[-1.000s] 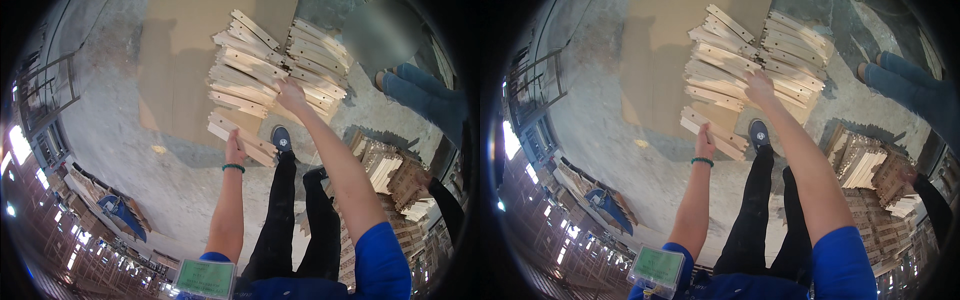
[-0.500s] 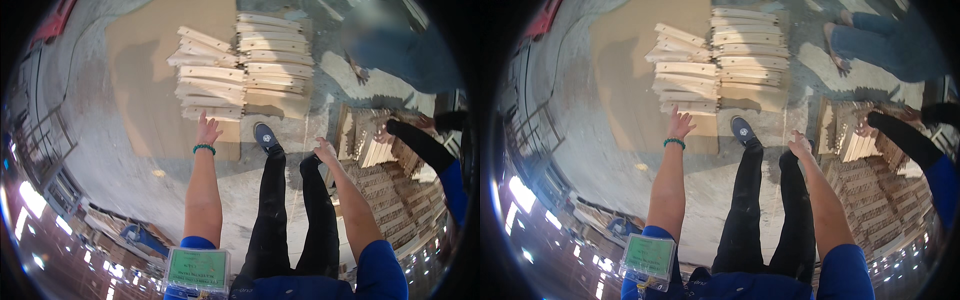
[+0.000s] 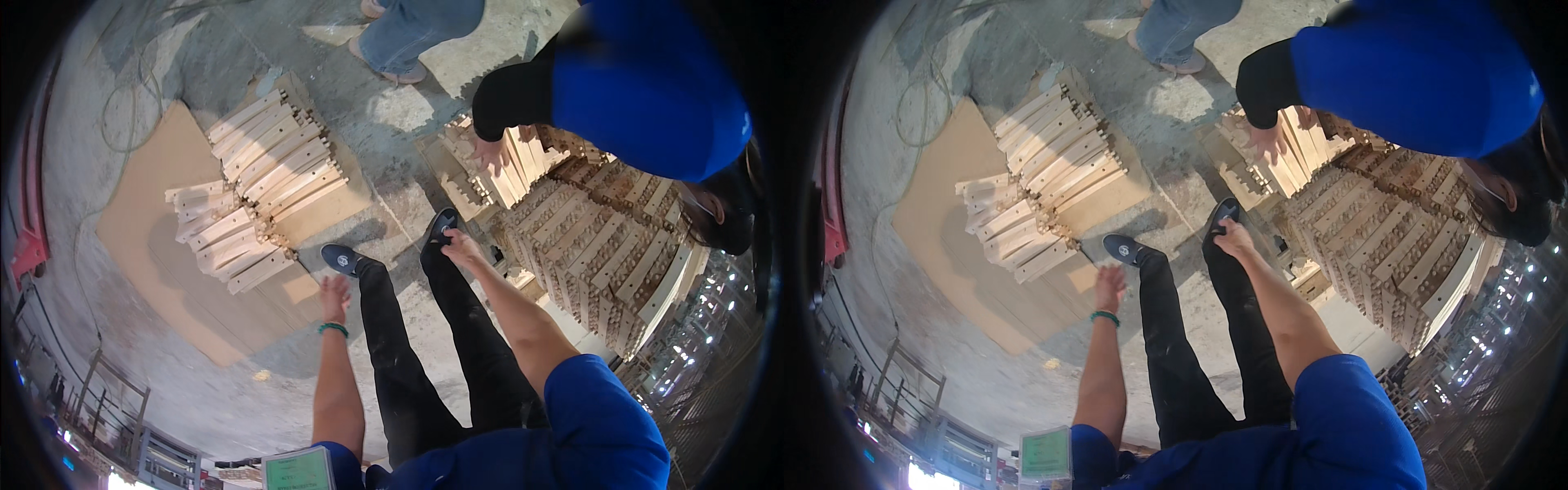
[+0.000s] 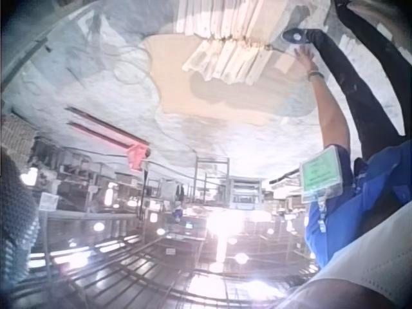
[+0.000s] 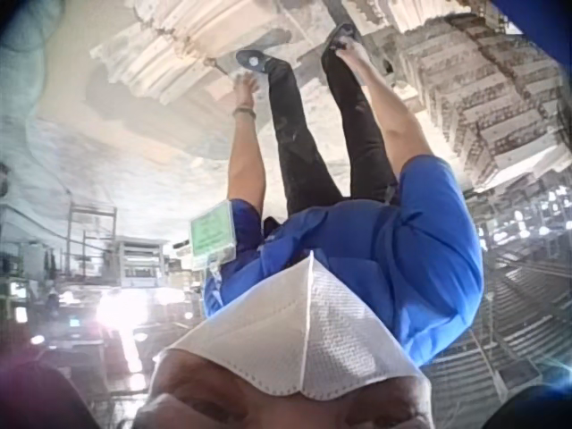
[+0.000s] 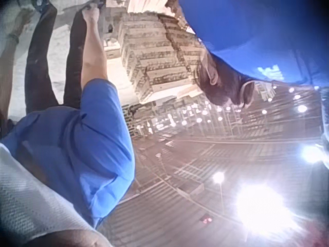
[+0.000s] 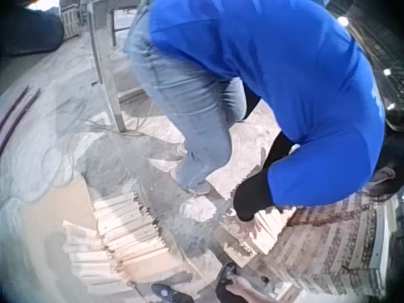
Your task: The person picks up a cardboard sheet and places it on the floor. Then the person repeatedly picks up small wooden parts from a pile, holds them in both hands, and places them onto the cardboard sheet, forming a growing stack.
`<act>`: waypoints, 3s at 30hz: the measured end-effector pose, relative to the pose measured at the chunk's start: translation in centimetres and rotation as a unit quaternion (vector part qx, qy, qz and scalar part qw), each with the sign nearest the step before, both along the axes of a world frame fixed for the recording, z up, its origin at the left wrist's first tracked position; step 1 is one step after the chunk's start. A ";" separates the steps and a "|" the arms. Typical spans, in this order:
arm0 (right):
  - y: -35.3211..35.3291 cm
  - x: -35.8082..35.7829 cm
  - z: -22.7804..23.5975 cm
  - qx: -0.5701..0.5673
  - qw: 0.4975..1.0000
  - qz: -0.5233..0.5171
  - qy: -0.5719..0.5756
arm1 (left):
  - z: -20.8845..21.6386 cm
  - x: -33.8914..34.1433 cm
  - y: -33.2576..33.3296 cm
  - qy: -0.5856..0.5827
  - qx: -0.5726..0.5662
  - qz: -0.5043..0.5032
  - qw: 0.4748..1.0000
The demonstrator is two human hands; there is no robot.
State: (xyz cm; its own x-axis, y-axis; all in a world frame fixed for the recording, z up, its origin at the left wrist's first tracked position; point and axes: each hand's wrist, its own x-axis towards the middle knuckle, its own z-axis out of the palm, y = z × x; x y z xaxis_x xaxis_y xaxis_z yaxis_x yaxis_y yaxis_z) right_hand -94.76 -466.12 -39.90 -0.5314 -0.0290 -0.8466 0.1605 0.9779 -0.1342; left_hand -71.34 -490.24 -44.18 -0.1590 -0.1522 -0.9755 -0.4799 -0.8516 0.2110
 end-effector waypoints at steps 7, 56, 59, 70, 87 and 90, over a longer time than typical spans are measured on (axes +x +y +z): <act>15.3 -1.8 4.5 0.032 0.998 -0.055 0.010 | 12.3 -6.8 11.2 0.062 -0.019 -0.093 0.994; -25.9 5.2 39.9 -0.354 0.923 0.131 0.076 | 83.4 -7.5 -11.6 0.929 -0.284 0.016 0.237; -25.8 6.5 39.4 -0.334 0.932 0.125 0.065 | 82.7 -6.9 -12.5 0.930 -0.278 0.023 0.238; -3.6 5.4 34.4 -0.193 0.974 -0.064 0.095 | 84.0 -8.0 -10.2 0.925 -0.285 -0.001 0.252; 23.0 9.0 18.2 -0.132 0.980 -0.065 0.132 | 55.5 -24.0 10.3 0.369 -0.157 -0.390 0.829; 25.9 6.8 13.9 -0.027 0.999 0.004 0.017 | 48.2 -23.0 13.5 0.317 -0.136 -0.440 0.829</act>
State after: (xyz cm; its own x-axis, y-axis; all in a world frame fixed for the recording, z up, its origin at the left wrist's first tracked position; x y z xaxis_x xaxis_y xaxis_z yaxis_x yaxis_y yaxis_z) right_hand -87.91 -440.22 -26.05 -0.5589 -0.0793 -0.8254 0.1471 0.9701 -0.1928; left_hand -94.38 -476.72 3.99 -0.7934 0.0939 -0.6015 -0.6087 -0.1101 0.7857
